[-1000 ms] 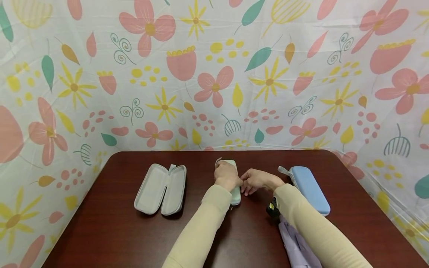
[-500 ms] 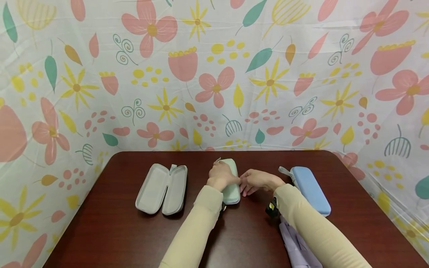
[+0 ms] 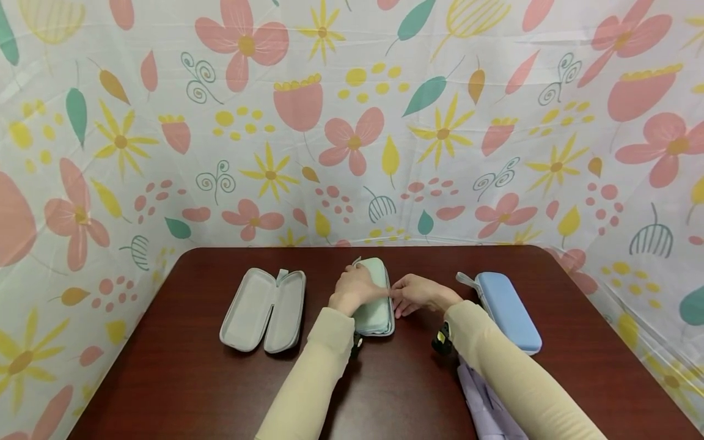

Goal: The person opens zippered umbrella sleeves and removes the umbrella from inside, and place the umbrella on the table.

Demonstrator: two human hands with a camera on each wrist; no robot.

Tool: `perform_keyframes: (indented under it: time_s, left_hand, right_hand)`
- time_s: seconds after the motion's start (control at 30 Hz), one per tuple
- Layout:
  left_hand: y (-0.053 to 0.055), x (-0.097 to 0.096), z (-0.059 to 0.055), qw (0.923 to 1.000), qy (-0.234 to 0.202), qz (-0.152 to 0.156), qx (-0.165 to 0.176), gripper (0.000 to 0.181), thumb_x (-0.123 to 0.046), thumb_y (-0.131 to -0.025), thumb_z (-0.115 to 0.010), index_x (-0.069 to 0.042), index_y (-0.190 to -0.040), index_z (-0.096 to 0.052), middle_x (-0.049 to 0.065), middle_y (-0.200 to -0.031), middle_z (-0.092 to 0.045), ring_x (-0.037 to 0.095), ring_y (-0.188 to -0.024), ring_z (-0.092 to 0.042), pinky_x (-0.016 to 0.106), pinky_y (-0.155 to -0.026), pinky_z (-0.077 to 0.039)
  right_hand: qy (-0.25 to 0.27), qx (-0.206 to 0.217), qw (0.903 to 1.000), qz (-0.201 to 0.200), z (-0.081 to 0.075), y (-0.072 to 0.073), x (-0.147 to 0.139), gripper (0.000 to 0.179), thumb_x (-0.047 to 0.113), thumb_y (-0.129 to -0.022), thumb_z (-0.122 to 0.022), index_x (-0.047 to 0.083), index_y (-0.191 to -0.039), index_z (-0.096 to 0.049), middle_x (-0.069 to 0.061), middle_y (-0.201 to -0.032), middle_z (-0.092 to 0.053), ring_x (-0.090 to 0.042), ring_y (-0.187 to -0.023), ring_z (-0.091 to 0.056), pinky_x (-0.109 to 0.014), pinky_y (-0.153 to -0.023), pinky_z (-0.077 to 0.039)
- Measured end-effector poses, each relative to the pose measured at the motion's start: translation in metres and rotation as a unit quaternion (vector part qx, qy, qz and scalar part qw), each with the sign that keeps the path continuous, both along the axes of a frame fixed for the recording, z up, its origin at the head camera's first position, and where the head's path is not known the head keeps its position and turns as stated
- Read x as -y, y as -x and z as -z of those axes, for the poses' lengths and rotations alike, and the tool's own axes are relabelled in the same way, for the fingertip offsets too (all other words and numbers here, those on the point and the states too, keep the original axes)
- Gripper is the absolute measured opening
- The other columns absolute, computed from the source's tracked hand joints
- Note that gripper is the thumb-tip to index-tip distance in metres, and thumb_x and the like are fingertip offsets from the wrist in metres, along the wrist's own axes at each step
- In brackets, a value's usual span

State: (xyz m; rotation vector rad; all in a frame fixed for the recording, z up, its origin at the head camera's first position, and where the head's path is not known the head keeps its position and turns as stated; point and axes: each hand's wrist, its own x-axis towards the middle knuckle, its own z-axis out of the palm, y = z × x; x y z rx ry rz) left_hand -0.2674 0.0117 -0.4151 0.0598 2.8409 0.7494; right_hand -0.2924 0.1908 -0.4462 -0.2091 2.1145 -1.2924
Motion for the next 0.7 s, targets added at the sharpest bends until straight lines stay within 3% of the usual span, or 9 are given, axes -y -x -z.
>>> perform_keyframes:
  time_s: [0.1, 0.27, 0.5, 0.6, 0.7]
  left_hand:
    - [-0.001, 0.003, -0.001, 0.9999, -0.011, 0.007, 0.002, 0.102, -0.062, -0.074, -0.074, 0.006, -0.141, -0.039, 0.024, -0.123, -0.049, 0.037, -0.106, -0.056, 0.05, -0.084, -0.05]
    - [0.0, 0.013, -0.001, 0.9982, -0.055, 0.022, -0.003, 0.084, -0.051, -0.081, -0.07, 0.005, -0.137, -0.044, 0.022, -0.12, -0.053, 0.038, -0.104, -0.055, 0.048, -0.08, -0.05]
    - [0.0, 0.025, 0.004, 0.9923, -0.121, 0.022, -0.007, 0.055, -0.048, -0.087, -0.06, -0.004, -0.119, -0.06, 0.01, -0.099, -0.063, 0.028, -0.083, -0.06, 0.04, -0.065, -0.051]
    - [-0.002, 0.028, 0.006, 0.9895, -0.143, 0.014, -0.007, 0.056, -0.049, -0.088, -0.056, -0.005, -0.122, -0.058, 0.008, -0.096, -0.063, 0.024, -0.078, -0.061, 0.039, -0.064, -0.052]
    - [-0.003, 0.029, 0.008, 0.9881, -0.153, 0.009, -0.015, 0.06, -0.049, -0.09, -0.052, -0.007, -0.132, -0.053, 0.007, -0.101, -0.063, 0.024, -0.084, -0.059, 0.039, -0.071, -0.05]
  right_hand:
    - [-0.009, -0.008, 0.9999, 0.003, 0.001, 0.0, 0.0, 0.025, 0.011, -0.103, -0.049, -0.008, -0.11, -0.064, -0.02, -0.087, -0.064, -0.026, -0.072, -0.068, -0.038, -0.07, -0.056]
    - [-0.023, -0.022, 0.9994, 0.012, 0.002, 0.0, 0.002, 0.021, 0.008, -0.102, -0.049, -0.007, -0.103, -0.065, -0.02, -0.086, -0.063, -0.025, -0.07, -0.067, -0.037, -0.068, -0.056]
    - [-0.032, -0.013, 0.999, 0.029, 0.004, -0.001, 0.004, 0.019, 0.005, -0.101, -0.05, -0.006, -0.095, -0.065, -0.018, -0.082, -0.063, -0.022, -0.064, -0.066, -0.035, -0.064, -0.056]
    - [-0.039, -0.009, 0.9987, 0.032, 0.003, -0.001, 0.005, 0.019, 0.005, -0.101, -0.05, -0.006, -0.096, -0.065, -0.018, -0.08, -0.063, -0.022, -0.063, -0.066, -0.035, -0.063, -0.056]
    - [-0.046, -0.011, 0.9983, 0.035, 0.001, -0.001, 0.006, 0.019, 0.005, -0.101, -0.05, -0.007, -0.098, -0.064, -0.018, -0.08, -0.063, -0.022, -0.063, -0.066, -0.035, -0.063, -0.057]
